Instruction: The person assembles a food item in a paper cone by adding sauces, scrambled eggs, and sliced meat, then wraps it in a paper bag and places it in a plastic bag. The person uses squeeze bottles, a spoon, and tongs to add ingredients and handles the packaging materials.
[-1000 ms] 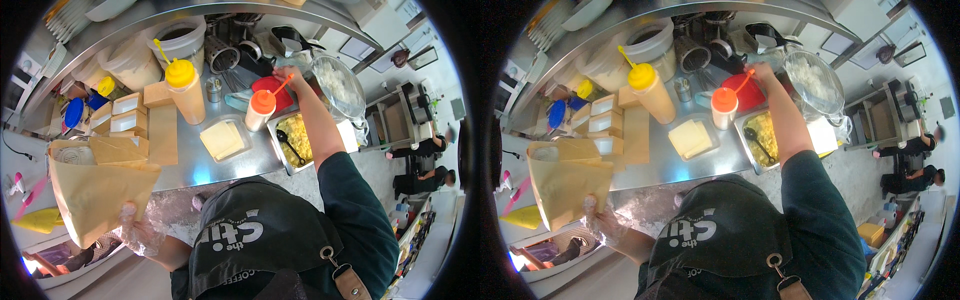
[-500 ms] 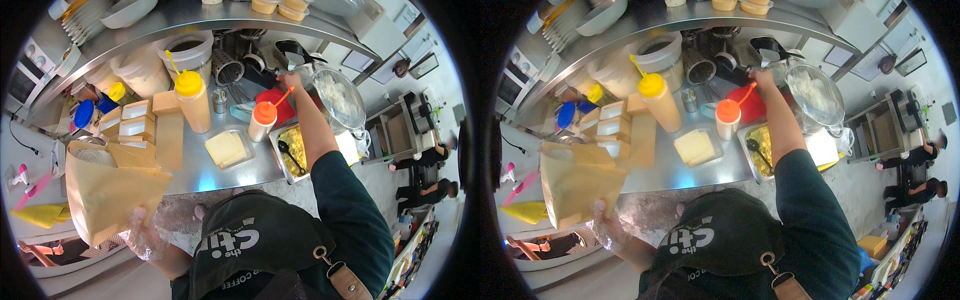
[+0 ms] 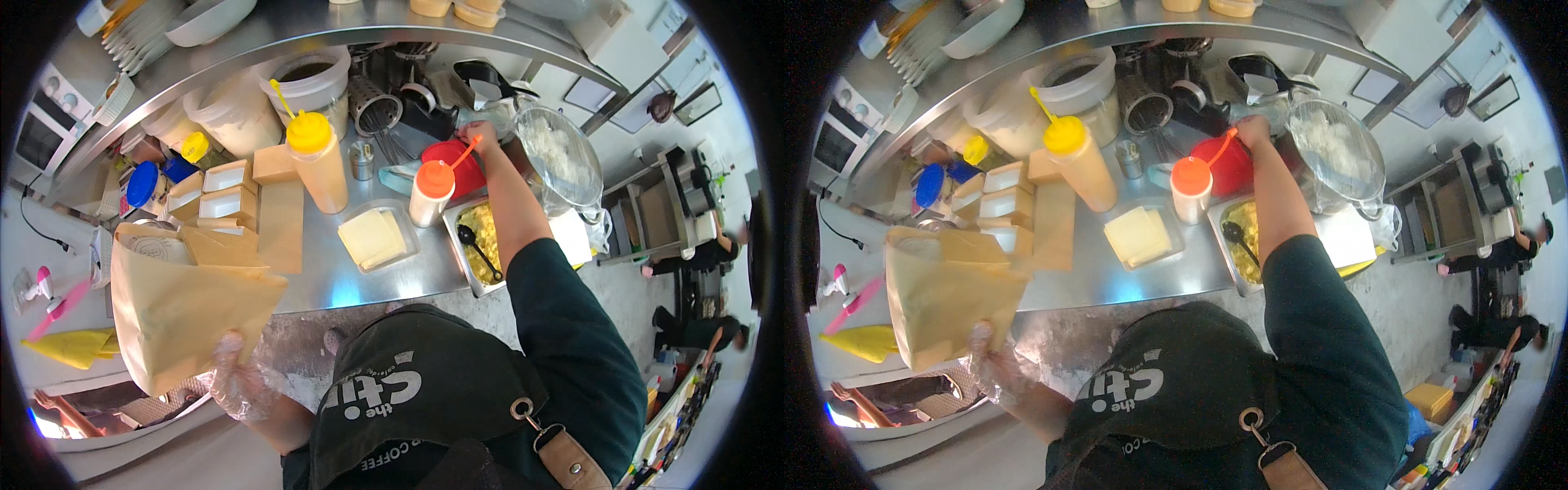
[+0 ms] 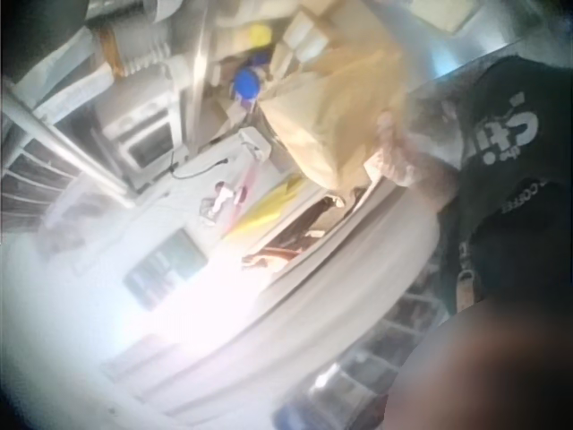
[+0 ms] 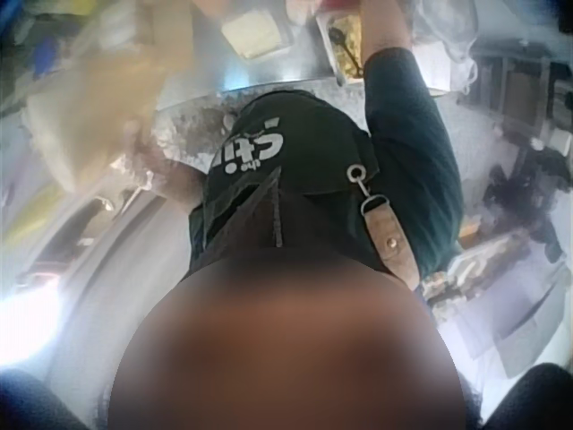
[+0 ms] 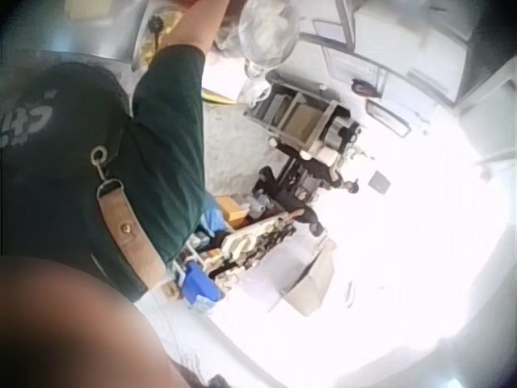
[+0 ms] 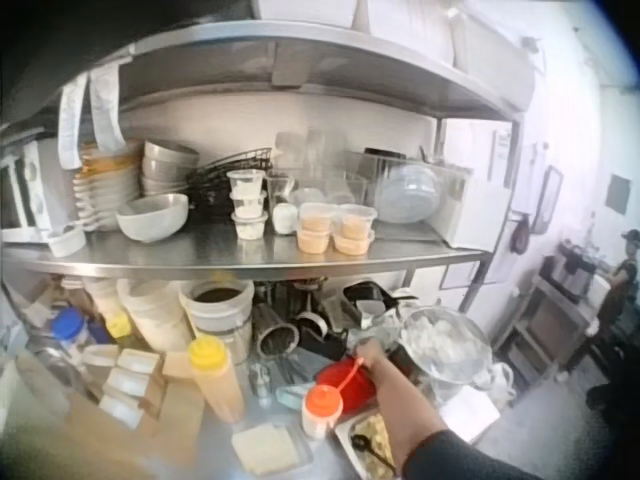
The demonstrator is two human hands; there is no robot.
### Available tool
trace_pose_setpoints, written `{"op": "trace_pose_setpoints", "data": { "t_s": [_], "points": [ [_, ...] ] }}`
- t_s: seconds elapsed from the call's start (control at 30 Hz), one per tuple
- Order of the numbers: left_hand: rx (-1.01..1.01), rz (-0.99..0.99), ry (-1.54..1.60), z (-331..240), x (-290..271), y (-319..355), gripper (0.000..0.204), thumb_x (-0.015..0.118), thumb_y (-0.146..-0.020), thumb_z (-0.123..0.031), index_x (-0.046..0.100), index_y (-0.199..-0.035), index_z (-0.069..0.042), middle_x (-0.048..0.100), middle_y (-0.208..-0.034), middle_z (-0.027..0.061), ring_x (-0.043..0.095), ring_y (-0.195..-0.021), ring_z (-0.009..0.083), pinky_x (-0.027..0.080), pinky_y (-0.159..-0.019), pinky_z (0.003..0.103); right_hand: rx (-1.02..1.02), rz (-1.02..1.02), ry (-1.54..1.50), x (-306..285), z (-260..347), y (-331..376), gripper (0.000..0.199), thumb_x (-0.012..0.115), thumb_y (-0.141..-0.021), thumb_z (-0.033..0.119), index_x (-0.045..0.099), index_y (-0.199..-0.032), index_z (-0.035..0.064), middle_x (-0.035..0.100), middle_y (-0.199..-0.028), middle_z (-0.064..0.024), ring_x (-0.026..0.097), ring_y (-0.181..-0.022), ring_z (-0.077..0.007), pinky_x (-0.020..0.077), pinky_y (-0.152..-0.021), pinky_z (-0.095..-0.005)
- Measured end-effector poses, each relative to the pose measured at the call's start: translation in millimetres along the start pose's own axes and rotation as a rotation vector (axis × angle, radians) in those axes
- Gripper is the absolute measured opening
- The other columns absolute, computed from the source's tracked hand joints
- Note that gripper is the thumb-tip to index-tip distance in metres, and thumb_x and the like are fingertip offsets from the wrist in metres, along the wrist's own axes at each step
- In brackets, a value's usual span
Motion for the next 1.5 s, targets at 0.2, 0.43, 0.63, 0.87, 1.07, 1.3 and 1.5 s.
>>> {"op": "trace_pose_setpoints", "data": {
  "t_s": [0.2, 0.43, 0.63, 0.87, 1.07, 1.3, 1.5],
  "points": [
    [0.671, 0.562, -0.399, 2.6, 27.9, -25.3, 0.051, 0.073, -0.084, -0.001, 0.055, -0.132, 0.007, 0.063, -0.126, 0.0214, 0.066, -0.112, 0.0277, 0.058, -0.094, 0.038, -0.170, -0.120, 0.694, -41.5, 102.1, 42.8, 0.025, 0.071, -0.086, 0.031, 0.078, -0.088, 0.0067, 0.074, -0.084, -0.0169, 0.074, -0.082, -0.0322, 0.0577, -0.075, -0.0441],
    [-0.245, 0.265, -0.066, 22.4, 107.8, -56.0, 0.049, 0.077, -0.078, 0.004, 0.060, -0.124, 0.000, 0.068, -0.105, 0.0104, 0.069, -0.091, 0.0169, 0.058, -0.071, 0.027, -0.359, -0.095, -0.018, -117.2, 309.2, 242.0, 0.030, 0.068, -0.097, 0.029, 0.074, -0.090, 0.0005, 0.068, -0.072, -0.0028, 0.058, -0.061, -0.0082, 0.0467, -0.057, -0.0253],
    [-0.242, 0.372, 0.163, 22.0, 178.5, -51.1, 0.052, 0.074, -0.077, 0.009, 0.057, -0.125, -0.002, 0.068, -0.107, 0.0081, 0.069, -0.091, 0.0177, 0.056, -0.077, 0.029, -0.502, 0.350, -0.617, -52.3, 364.3, 358.4, 0.022, 0.068, -0.098, 0.020, 0.071, -0.091, -0.0007, 0.068, -0.078, -0.0047, 0.061, -0.068, -0.0075, 0.0477, -0.059, -0.0215],
    [-0.262, 0.460, 0.212, 17.8, 187.4, -43.0, 0.055, 0.075, -0.078, 0.011, 0.054, -0.127, -0.002, 0.065, -0.117, 0.0105, 0.067, -0.103, 0.0192, 0.055, -0.091, 0.034, -0.178, 0.413, -0.672, 46.6, 347.8, 349.8, 0.044, 0.076, -0.091, 0.042, 0.068, -0.074, 0.0025, 0.063, -0.064, -0.0008, 0.057, -0.054, -0.0074, 0.0448, -0.051, -0.0217],
    [-0.200, 0.459, 0.193, 17.9, 181.6, -42.2, 0.055, 0.070, -0.080, 0.011, 0.053, -0.130, -0.001, 0.065, -0.116, 0.0113, 0.066, -0.106, 0.0228, 0.056, -0.092, 0.037, -0.157, 0.423, -0.558, 71.8, 344.3, 336.8, 0.048, 0.076, -0.090, 0.045, 0.071, -0.077, -0.0001, 0.067, -0.068, -0.0040, 0.060, -0.057, -0.0093, 0.0460, -0.051, -0.0228],
    [-0.277, 0.479, 0.239, -0.5, 172.7, -61.2, 0.059, 0.068, -0.084, 0.010, 0.047, -0.138, -0.001, 0.061, -0.124, 0.0127, 0.063, -0.113, 0.0240, 0.056, -0.096, 0.038, -0.205, 0.571, -0.762, 74.1, 345.5, 345.0, 0.037, 0.072, -0.095, 0.037, 0.073, -0.093, 0.0006, 0.071, -0.081, -0.0037, 0.063, -0.066, -0.0075, 0.0502, -0.059, -0.0215],
    [-0.396, 0.352, 0.367, -28.4, 170.8, -63.0, 0.052, 0.073, -0.083, 0.004, 0.054, -0.131, -0.003, 0.064, -0.121, 0.0094, 0.065, -0.111, 0.0213, 0.055, -0.093, 0.037, -0.278, 0.528, -0.728, 66.4, 358.0, 358.6, 0.021, 0.073, -0.095, 0.021, 0.074, -0.098, -0.0001, 0.073, -0.081, -0.0040, 0.062, -0.067, -0.0056, 0.0501, -0.061, -0.0210]
  ]
}}
Point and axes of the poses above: each hand's wrist, its own y-axis away from the middle knuckle, its own x-axis out of the palm, z = x × y, the point moved 4 cm from there along -y, towards the middle knuckle
